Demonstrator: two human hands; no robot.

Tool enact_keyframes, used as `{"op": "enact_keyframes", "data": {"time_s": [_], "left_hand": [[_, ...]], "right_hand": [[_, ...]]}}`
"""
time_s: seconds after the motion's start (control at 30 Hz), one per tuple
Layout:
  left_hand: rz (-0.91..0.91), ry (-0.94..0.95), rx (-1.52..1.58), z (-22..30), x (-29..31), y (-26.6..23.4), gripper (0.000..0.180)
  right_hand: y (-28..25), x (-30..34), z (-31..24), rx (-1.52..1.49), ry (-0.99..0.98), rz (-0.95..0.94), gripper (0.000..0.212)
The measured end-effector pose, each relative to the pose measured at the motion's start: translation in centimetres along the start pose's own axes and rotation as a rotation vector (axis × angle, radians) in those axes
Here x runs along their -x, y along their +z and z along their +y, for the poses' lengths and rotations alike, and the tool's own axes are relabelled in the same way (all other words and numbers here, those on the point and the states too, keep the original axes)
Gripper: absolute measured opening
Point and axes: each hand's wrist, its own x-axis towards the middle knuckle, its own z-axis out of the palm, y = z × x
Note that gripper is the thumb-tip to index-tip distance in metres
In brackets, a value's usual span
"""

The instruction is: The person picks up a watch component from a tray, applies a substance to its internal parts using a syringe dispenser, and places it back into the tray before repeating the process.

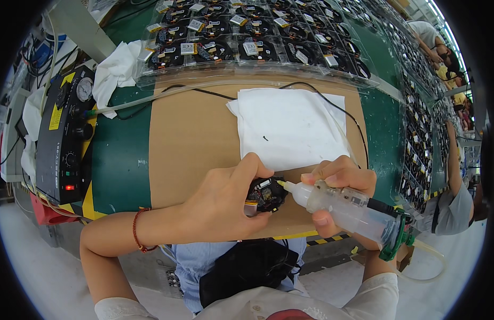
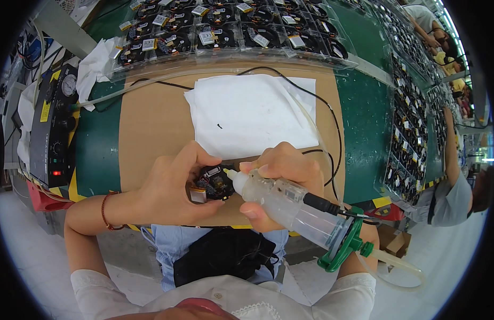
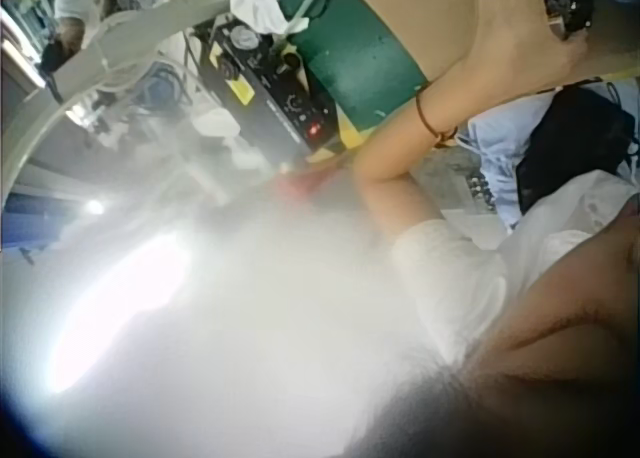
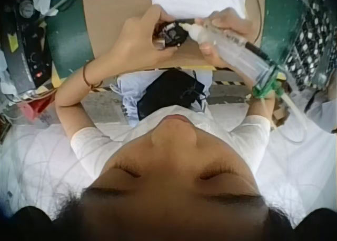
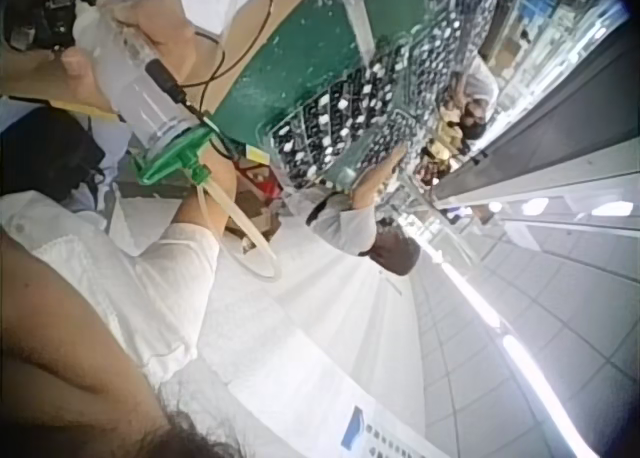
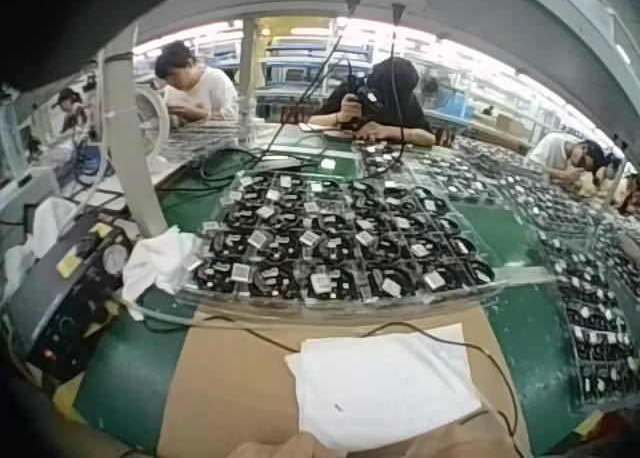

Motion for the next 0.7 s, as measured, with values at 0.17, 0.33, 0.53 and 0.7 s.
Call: {"op": "enact_keyframes", "data": {"time_s": [0.17, 0.33, 0.53, 0.7], "left_hand": [[-0.026, -0.021, 0.000, 0.13, -0.07, -0.15, 0.044], [-0.048, -0.017, -0.014, 0.50, -0.19, -0.48, 0.043], [-0.084, -0.029, -0.066, 0.82, -0.25, -0.71, 0.042], [-0.096, -0.034, -0.066, 0.89, -0.29, -0.75, 0.042]], "right_hand": [[-0.10, 0.04, 0.29, 0.000, -0.070, 0.031, 0.055], [0.01, 0.09, 0.61, -0.001, -0.090, 0.026, 0.056], [0.04, 0.00, 0.36, -0.014, -0.067, 0.022, 0.056], [0.27, -0.03, -0.02, -0.003, 0.005, 0.008, 0.053]]}}
